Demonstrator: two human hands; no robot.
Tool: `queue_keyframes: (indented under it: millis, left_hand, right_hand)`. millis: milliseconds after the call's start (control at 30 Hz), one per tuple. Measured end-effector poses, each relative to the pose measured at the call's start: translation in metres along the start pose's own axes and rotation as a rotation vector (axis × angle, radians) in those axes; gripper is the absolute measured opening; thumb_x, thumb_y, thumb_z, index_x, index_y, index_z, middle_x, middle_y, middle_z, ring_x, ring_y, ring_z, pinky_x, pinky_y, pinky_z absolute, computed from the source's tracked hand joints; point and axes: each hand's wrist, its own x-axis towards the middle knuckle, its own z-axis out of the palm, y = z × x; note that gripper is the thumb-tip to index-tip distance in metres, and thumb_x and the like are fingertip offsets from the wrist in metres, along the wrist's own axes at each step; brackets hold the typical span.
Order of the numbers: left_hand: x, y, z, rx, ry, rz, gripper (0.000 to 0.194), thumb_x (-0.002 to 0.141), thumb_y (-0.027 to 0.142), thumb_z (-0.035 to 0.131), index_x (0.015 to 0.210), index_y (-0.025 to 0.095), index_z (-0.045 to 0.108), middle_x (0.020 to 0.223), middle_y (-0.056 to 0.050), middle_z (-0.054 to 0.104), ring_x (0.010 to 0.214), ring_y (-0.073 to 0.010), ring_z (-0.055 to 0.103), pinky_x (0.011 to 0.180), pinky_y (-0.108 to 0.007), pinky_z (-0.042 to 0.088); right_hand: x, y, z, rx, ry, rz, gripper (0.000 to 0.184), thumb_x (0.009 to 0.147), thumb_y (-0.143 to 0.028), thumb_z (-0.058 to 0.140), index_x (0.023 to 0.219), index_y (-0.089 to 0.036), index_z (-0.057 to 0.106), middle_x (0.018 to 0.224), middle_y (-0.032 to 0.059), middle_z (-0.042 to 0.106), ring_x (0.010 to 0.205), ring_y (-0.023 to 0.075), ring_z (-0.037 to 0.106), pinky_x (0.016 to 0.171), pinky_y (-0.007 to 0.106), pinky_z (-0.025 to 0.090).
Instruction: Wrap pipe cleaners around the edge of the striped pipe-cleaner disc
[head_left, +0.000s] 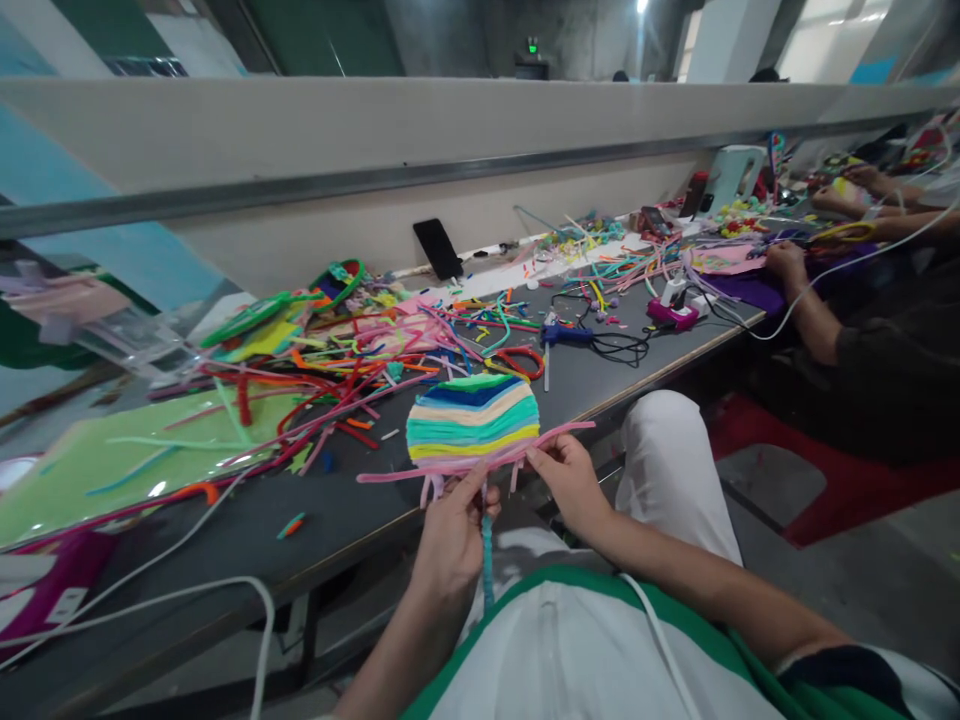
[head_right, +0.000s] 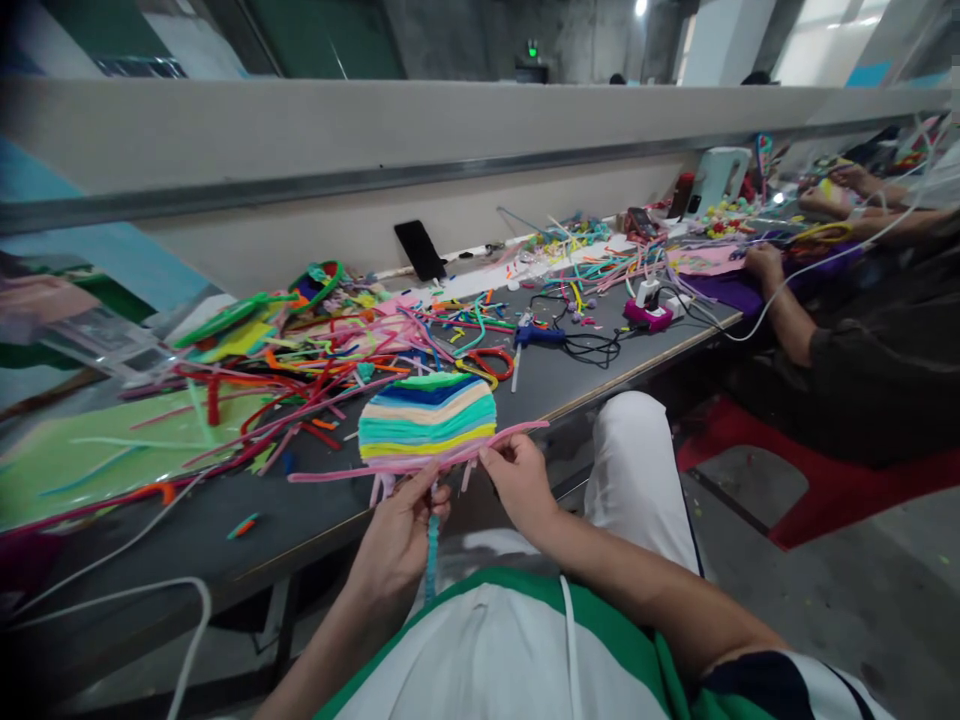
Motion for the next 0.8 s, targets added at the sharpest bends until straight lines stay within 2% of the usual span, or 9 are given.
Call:
queue_keyframes:
  millis: [233,533,667,800]
  left_hand:
    - [-0.004,0.001,-0.004,-0.023,0.033,-0.025,0.030,0.058,0.023,0.079,0.073,0.014,0.055,0.061,0.005,0.052,0.047,-0.0050,0.048,0.039,-0.016,0.034]
    - [-0.014,0.006,0.003,0.020,0.015,0.160,0.029,0.060,0.026,0.079,0.070,0.015,0.053,0.055,0.006,0.049,0.041,-0.0075,0.047,0.038,-0.020,0.034]
    - [-0.014,0.005,0.003,0.044,-0.013,0.218,0.027,0.063,0.024,0.077,0.078,0.015,0.057,0.059,0.006,0.052,0.041,-0.0073,0.047,0.038,-0.021,0.035]
    - [-0.013,0.007,0.002,0.026,-0.025,0.220,0.028,0.063,0.023,0.077,0.080,0.015,0.057,0.062,0.006,0.053,0.041,-0.0064,0.047,0.039,-0.020,0.036]
  right_hand:
    - [-0.008,-0.003,0.002,0.033,-0.035,0.024,0.018,0.071,-0.032,0.066,0.074,-0.017,0.058,0.070,0.0015,0.063,0.068,0.0164,0.058,0.067,0.030,0.045]
    - [-0.016,-0.006,0.001,0.083,-0.073,-0.061,0.014,0.076,-0.031,0.066,0.078,-0.020,0.058,0.072,-0.0010,0.061,0.068,0.0142,0.056,0.067,0.028,0.044]
    - [-0.017,-0.009,0.002,0.181,-0.146,-0.136,0.020,0.078,-0.027,0.065,0.094,-0.025,0.054,0.085,-0.0010,0.062,0.079,0.0151,0.058,0.073,0.029,0.046]
    - [-0.014,-0.014,-0.004,0.132,-0.254,-0.190,0.011,0.078,-0.025,0.064,0.086,-0.024,0.058,0.083,-0.0008,0.060,0.079,0.0155,0.058,0.074,0.029,0.046]
